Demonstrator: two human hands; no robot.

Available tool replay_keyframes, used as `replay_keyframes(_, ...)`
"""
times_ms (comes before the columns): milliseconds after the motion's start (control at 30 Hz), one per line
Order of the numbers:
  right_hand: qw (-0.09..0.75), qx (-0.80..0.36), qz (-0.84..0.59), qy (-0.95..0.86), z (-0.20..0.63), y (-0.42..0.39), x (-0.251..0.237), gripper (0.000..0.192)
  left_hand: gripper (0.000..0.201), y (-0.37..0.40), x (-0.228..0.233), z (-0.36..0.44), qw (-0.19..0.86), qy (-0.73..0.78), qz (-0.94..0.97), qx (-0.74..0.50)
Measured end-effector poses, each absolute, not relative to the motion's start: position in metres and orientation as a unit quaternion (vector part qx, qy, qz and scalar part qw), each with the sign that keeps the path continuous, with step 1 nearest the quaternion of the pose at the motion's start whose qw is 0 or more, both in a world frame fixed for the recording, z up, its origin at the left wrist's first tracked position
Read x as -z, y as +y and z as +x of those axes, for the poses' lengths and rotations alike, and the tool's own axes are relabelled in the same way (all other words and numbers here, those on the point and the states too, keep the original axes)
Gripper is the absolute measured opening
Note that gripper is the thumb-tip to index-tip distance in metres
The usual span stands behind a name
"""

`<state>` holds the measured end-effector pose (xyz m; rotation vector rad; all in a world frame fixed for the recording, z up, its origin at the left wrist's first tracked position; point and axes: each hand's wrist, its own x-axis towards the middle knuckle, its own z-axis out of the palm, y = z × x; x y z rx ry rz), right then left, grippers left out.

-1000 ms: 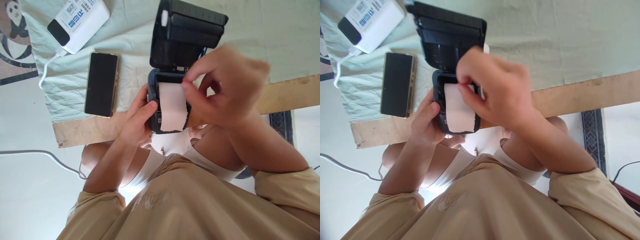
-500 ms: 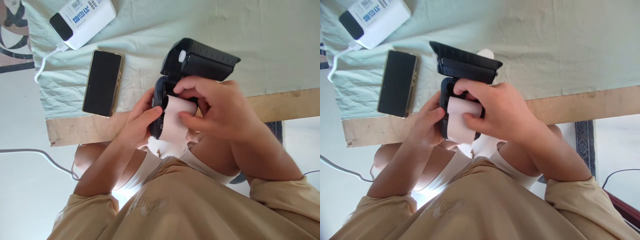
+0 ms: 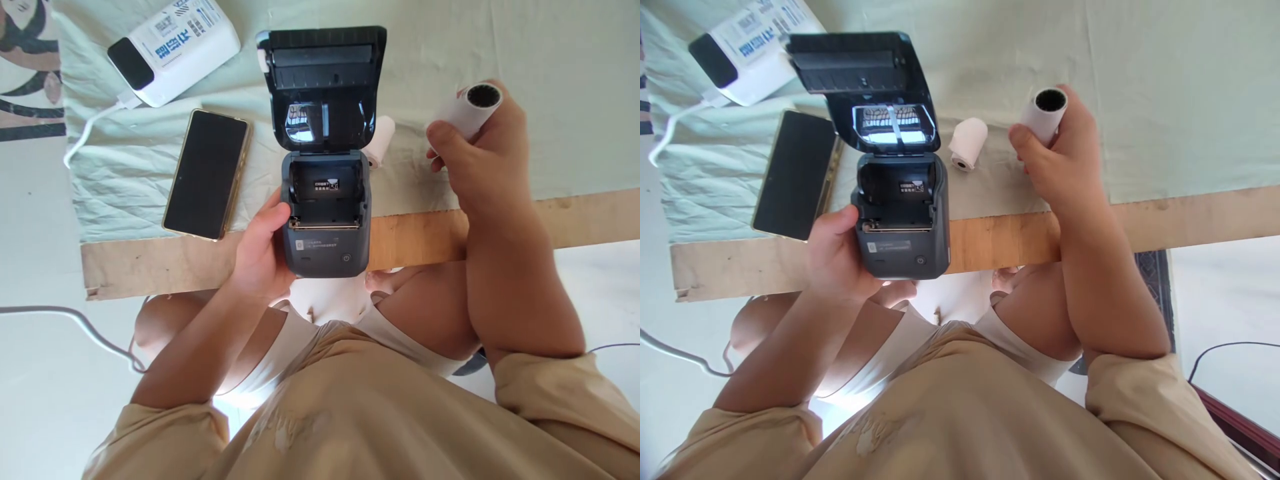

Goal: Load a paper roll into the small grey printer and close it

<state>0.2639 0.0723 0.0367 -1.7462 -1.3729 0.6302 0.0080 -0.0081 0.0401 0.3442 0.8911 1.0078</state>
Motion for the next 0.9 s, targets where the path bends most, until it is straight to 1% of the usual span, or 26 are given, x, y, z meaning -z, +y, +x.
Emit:
replay_keyframes(100, 0.344, -0.151, -0.709, -0.597, 0.269, 0.071, -0.044, 0.041, 0.028, -0.009, -0.039, 0.009, 0.751, 0.395, 0.154, -0.506)
replay_keyframes(267, 0.343, -0.136, -0.736, -0.568, 0.270, 0.075, -0.051, 0.053, 0.024, -0.010, -0.035, 0.009, 0.759, 0.369, 0.147, -0.515)
replay_keyframes(400, 0.290, -0.120, -0.761, -0.568, 0.272, 0.078, -0.045, 0.058, 0.024, -0.008, -0.033, 0.009, 0.749, 0.383, 0.170, -0.512)
replay_keyframes(467, 0.293, -0.105, -0.745, -0.590, 0.275, 0.076, -0.046, 0.059, 0.025, -0.008, -0.034, 0.010, 0.743, 0.391, 0.184, -0.511)
replay_keyframes(500, 0.322, -0.077, -0.722, -0.608, 0.275, 0.073, -0.048, 0.057, 0.025, -0.008, -0.035, 0.010, 0.745, 0.390, 0.189, -0.506)
replay_keyframes(533, 0.372, -0.037, -0.686, -0.625, 0.274, 0.069, -0.051, 0.051, 0.026, -0.008, -0.036, 0.010, 0.749, 0.389, 0.191, -0.502)
replay_keyframes(600, 0.476, 0.027, -0.598, -0.645, 0.267, 0.060, -0.058, 0.025, 0.026, -0.008, -0.038, 0.011, 0.756, 0.390, 0.189, -0.491)
replay_keyframes(633, 0.502, 0.025, -0.568, -0.652, 0.260, 0.057, -0.061, 0.011, 0.025, -0.008, -0.039, 0.011, 0.756, 0.395, 0.185, -0.488)
replay_keyframes(667, 0.485, -0.012, -0.570, -0.664, 0.253, 0.054, -0.064, 0.006, 0.026, -0.008, -0.040, 0.011, 0.754, 0.401, 0.181, -0.489)
replay_keyframes(700, 0.425, -0.071, -0.592, -0.681, 0.244, 0.052, -0.065, 0.005, 0.026, -0.007, -0.040, 0.012, 0.750, 0.406, 0.176, -0.491)
replay_keyframes(733, 0.348, -0.124, -0.621, -0.691, 0.235, 0.053, -0.064, 0.008, 0.027, -0.007, -0.040, 0.012, 0.746, 0.409, 0.169, -0.498)
replay_keyframes(800, 0.231, -0.164, -0.693, -0.663, 0.219, 0.059, -0.061, 0.014, 0.028, -0.007, -0.040, 0.012, 0.742, 0.407, 0.160, -0.508)
replay_keyframes(833, 0.202, -0.169, -0.715, -0.648, 0.212, 0.063, -0.058, 0.018, 0.027, -0.007, -0.039, 0.012, 0.741, 0.404, 0.158, -0.513)
replay_keyframes(900, 0.176, -0.174, -0.731, -0.636, 0.205, 0.072, -0.053, 0.026, 0.026, -0.007, -0.038, 0.012, 0.742, 0.399, 0.161, -0.513)
